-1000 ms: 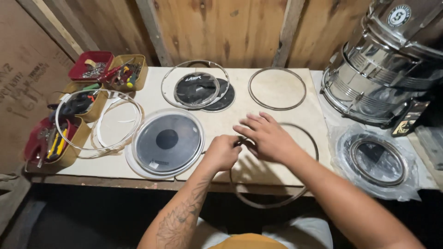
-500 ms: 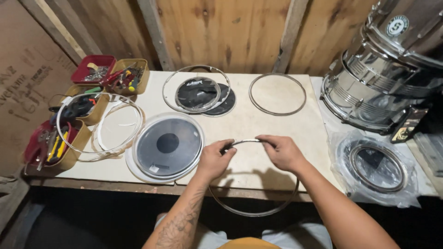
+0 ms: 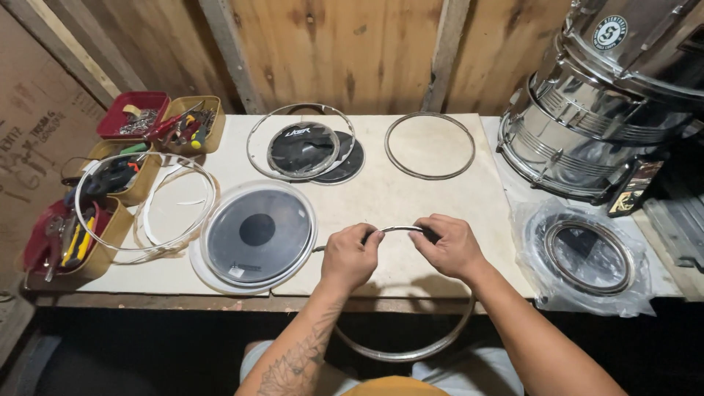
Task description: Inspecting and organizing drum hoops and heads on a repair bench
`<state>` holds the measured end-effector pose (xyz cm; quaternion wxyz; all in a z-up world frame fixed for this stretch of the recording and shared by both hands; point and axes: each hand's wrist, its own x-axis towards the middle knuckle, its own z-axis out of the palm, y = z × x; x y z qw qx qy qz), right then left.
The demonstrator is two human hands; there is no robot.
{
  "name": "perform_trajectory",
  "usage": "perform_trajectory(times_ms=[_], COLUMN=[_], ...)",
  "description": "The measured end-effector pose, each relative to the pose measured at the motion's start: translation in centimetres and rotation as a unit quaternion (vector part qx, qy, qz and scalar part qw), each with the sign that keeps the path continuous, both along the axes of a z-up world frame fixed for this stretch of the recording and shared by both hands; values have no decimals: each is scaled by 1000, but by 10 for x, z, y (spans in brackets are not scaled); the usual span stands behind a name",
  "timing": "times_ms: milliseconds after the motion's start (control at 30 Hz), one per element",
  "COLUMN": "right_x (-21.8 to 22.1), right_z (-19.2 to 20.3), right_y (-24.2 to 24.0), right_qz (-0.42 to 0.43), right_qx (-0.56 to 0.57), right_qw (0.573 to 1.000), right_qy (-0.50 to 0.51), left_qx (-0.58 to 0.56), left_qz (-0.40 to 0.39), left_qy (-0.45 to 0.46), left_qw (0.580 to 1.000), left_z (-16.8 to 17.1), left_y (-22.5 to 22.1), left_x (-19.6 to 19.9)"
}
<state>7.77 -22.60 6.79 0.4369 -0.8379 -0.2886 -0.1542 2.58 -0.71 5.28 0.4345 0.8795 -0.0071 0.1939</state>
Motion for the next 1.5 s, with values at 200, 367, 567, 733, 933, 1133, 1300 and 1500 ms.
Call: perform_trajectory(times_ms=[200,367,567,733,933,1133,1300,1500], right_x=[-12,-14,-8,-14,-14,6,36,51], right_z=[5,5,-6,12,22,-2,-42,-55], right_y=[13,16,15,13,10,-9,-55,-69], right_qz=[-107,-74,-79,-63,-47,-90,-212,-322], right_qx=[-61,-46,-38,-47,-40,-12,45,25], right_qw=[992,994,991,987,986,985,976,937], right_qy=[-40,-65,-97,-144,-153,-149,-20,132], left_qx=[89,109,133,138,93,-12,38,132], left_qz=[17,21,27,40,28,-8,89,-37], left_qy=[-52,-125,-170,-169,-155,-93,191,14], left_qw=[994,986,976,975,983,996,977,990], left_z=[0,0,0,0,-7,16,-55,-111], left_y=[-3,2,0,-5,-3,37,66,6], left_x=[-1,1,-1,-3,9,-5,-43,-93])
